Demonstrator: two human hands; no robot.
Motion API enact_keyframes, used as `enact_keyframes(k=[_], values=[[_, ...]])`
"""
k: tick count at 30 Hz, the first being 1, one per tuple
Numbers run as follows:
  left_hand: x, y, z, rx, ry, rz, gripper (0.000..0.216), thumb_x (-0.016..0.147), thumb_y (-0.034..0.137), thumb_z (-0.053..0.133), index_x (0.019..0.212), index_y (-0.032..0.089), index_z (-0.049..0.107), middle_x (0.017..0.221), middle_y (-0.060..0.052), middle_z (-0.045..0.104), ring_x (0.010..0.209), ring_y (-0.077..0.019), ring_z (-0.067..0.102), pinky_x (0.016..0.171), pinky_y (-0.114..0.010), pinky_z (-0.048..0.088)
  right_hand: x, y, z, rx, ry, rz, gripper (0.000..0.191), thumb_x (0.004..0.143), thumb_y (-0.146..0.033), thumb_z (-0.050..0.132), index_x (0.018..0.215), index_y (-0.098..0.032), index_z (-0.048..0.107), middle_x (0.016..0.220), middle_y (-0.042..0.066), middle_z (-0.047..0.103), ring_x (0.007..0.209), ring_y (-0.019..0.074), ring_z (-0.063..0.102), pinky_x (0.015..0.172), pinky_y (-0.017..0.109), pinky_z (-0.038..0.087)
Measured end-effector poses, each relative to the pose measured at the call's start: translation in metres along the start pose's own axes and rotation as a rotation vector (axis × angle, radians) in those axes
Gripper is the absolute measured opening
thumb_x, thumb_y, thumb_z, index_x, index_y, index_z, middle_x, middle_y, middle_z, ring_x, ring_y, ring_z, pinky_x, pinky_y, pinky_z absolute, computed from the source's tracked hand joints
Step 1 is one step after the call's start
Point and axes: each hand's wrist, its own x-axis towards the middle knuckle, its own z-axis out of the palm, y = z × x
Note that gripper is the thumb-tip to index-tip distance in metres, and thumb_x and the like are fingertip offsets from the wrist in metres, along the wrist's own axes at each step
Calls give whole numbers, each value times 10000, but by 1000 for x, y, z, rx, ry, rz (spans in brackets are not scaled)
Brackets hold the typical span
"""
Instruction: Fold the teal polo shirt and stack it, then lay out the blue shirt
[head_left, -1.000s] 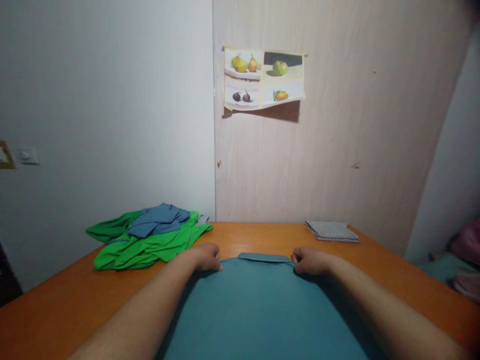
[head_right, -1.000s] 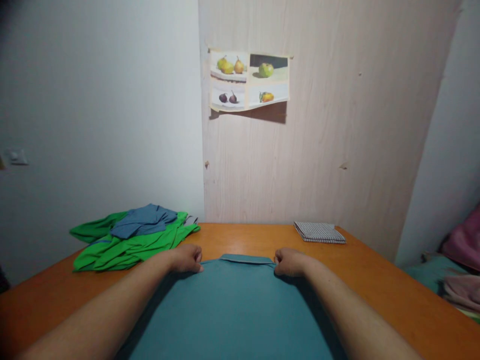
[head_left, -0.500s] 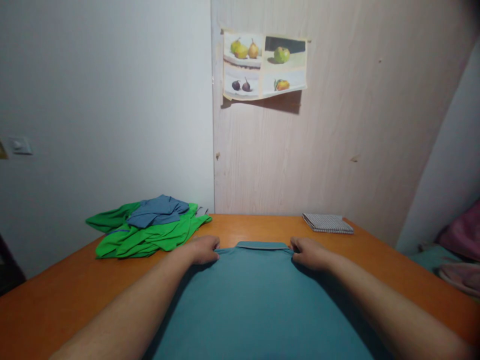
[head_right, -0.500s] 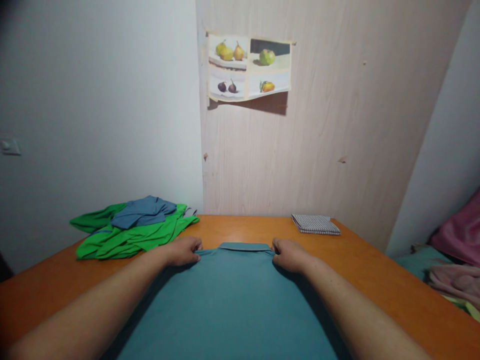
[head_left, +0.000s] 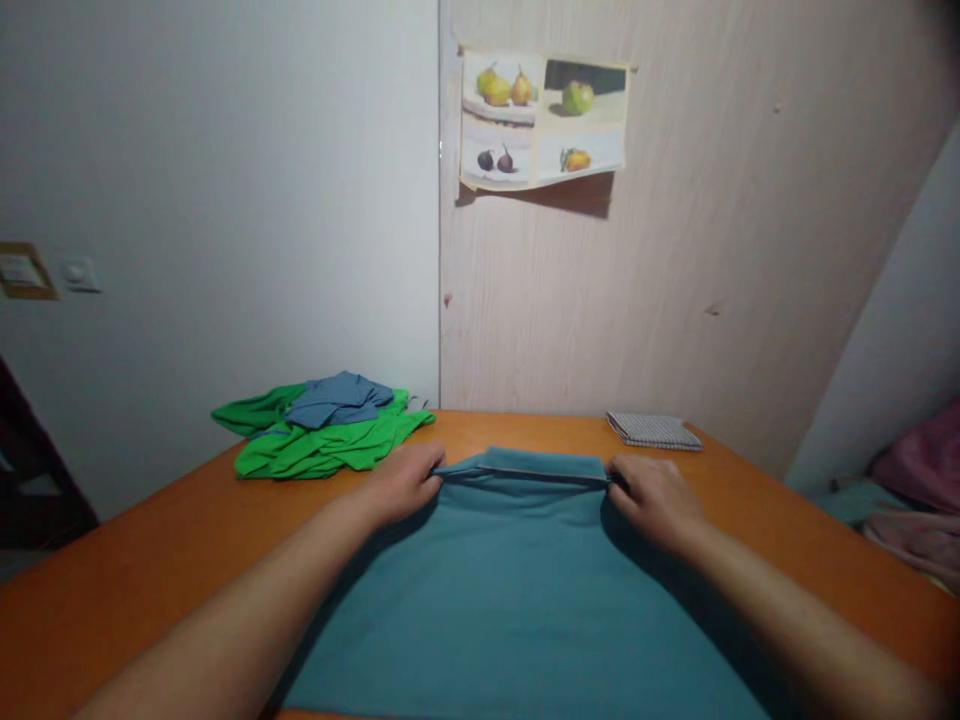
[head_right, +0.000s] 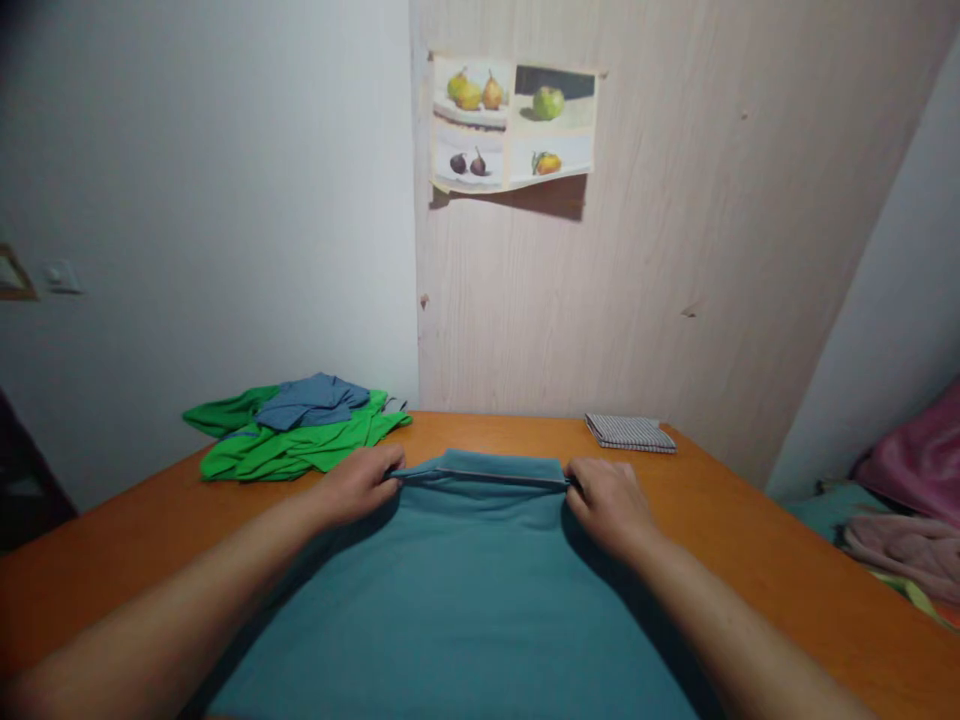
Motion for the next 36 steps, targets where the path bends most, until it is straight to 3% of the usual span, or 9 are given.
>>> enact_keyframes(k=[7,13,18,22,26,29,33,36], values=[[-78,35,-17,33,95,171,104,806,153,507,876,223,474,864,-27,560,851,-223,508,807,-344,378,-86,-14,-17,-47,201,-142,187,959,-322,478,1048,-229,615,954,61,690,907,249,619,900,427,343],[-129,59,-8,114,37,187,138,799,134,533,878,228,470,913,-39,561,921,-247,483,907,-394,364,-149,-32,-11,-58,157,-215,168,935,-249,507,1067,-234,610,911,37,681,859,224,609,973,463,322],[-139,65,2,182,13,182,115,833,133,518,897,227,505,928,-43,584,922,-250,498,953,-428,343,-158,-32,-11,-115,114,-171,179,906,-253,551,1066,-243,629,910,42,682,881,237,593,940,451,328],[-142,64,1,230,28,151,108,818,136,538,877,226,542,906,-48,590,894,-259,512,906,-436,356,-161,-23,-16,-183,104,-113,249,849,-225,591,1091,-256,642,950,46,685,916,254,579,938,463,319],[-148,62,0,250,67,105,157,772,111,562,876,228,577,897,-57,597,890,-272,527,869,-433,370,-170,-12,-21,-272,138,4,189,872,-265,579,1039,-271,666,932,46,686,901,254,579,903,459,322],[-153,61,-1,252,97,76,149,757,114,575,849,231,584,918,-64,603,911,-285,529,848,-429,383,-178,-6,-23,-324,213,97,155,885,-294,555,987,-267,668,980,59,687,931,271,583,881,462,333],[-158,56,-2,215,148,60,157,736,129,590,848,239,586,1001,-60,617,976,-288,537,877,-429,385,-193,1,-23,-295,405,160,149,880,-336,539,951,-253,641,1236,94,637,1159,318,546,957,501,336],[-163,51,3,169,163,34,132,756,165,583,861,244,584,944,-40,623,929,-273,557,875,-422,388,-204,7,-17,-244,472,228,152,887,-342,518,935,-241,621,1269,108,621,1166,312,551,946,478,384]])
